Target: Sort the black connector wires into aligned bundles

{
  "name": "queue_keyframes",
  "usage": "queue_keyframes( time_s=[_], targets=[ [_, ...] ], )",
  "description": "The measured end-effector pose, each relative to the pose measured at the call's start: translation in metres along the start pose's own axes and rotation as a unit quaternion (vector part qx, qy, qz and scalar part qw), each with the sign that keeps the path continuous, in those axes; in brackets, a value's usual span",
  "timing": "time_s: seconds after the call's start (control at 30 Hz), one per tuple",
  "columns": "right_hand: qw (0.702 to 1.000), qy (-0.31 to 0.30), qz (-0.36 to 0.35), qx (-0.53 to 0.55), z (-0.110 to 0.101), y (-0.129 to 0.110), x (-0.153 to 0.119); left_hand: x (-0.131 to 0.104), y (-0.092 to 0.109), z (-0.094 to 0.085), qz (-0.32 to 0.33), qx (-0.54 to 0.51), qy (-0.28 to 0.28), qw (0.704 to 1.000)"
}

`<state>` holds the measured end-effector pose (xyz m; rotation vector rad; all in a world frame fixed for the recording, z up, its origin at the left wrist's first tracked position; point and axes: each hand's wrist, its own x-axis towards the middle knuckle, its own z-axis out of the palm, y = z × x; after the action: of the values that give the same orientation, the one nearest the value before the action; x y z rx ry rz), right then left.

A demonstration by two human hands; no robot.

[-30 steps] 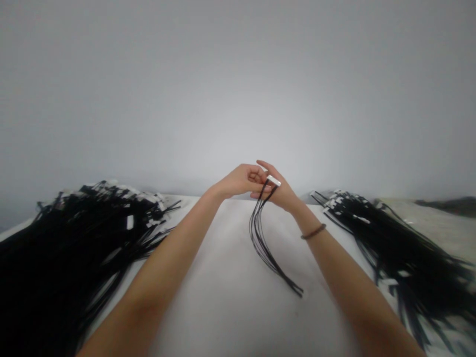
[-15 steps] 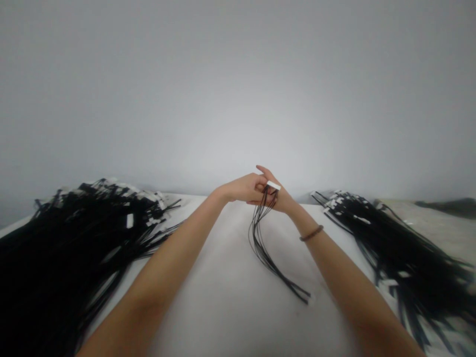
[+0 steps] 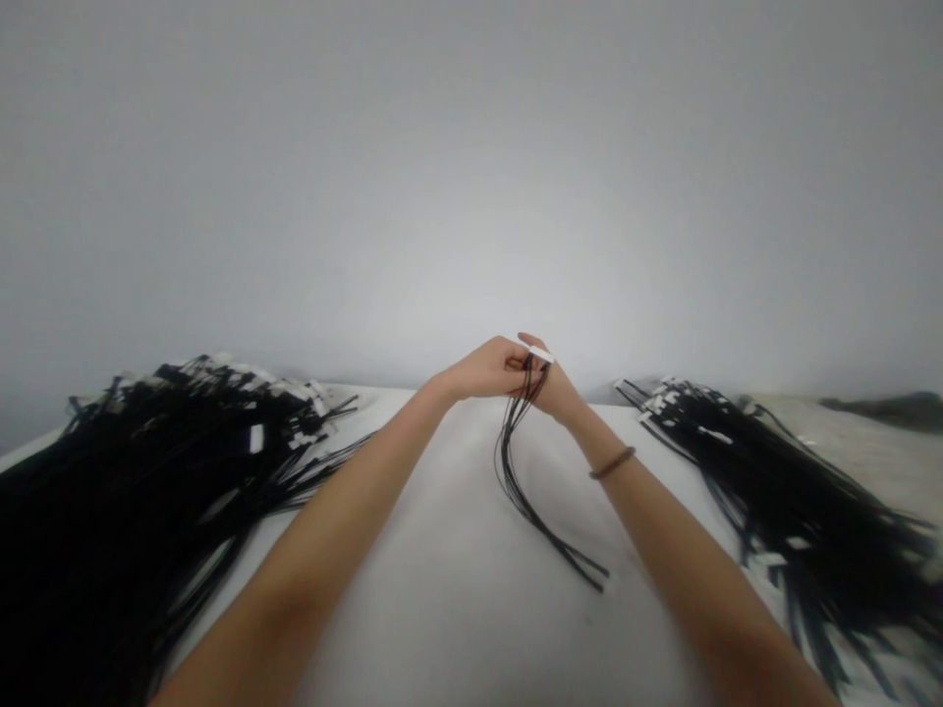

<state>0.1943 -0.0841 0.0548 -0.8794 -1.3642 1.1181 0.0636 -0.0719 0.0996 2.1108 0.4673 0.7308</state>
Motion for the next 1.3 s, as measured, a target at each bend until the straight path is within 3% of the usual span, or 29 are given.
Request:
queue_keyframes(
  time_s=[0.17,0.37,0.5,0.63,0.8,0.9,1.03,1.13,1.3],
  targets=[
    [0.993,-0.026,-0.056,-0.104,0.004,-0.009,-0.003,0.001,0.005,0.006,0.018,0.009,0.046,0.999],
    [0.968,-0.140,0.106,-0.181,0.017,0.002,-0.016,-0.003,0.026,-0.001,0.067,-0.114,0.151,0.980],
    [0.919,-0.215,0.120,-0.308,0.019,0.013,-0.020,-0.014,0.048,-0.012,0.088,-0.161,0.152,0.971],
    [0.899,-0.223,0.138,-0.351,0.015,0.020,-0.017,-0.029,0.066,-0.028,0.149,-0.186,0.188,0.953],
    [0.912,-0.201,0.197,-0.297,0.013,0.026,-0.012,-0.044,0.075,-0.053,0.203,-0.048,0.313,0.927],
    [0.913,-0.192,0.201,-0.299,0.012,0.029,-0.011,-0.049,0.078,-0.062,0.238,0.071,0.375,0.893],
    [0.896,-0.192,0.189,-0.353,0.009,0.032,-0.012,-0.050,0.074,-0.064,0.272,0.222,0.415,0.839],
    [0.903,-0.197,0.189,-0.331,0.009,0.032,-0.014,-0.045,0.062,-0.064,0.275,0.222,0.446,0.822],
    [0.917,-0.278,0.168,-0.232,0.011,0.022,-0.019,-0.039,0.049,-0.065,0.339,0.208,0.524,0.753]
  ],
)
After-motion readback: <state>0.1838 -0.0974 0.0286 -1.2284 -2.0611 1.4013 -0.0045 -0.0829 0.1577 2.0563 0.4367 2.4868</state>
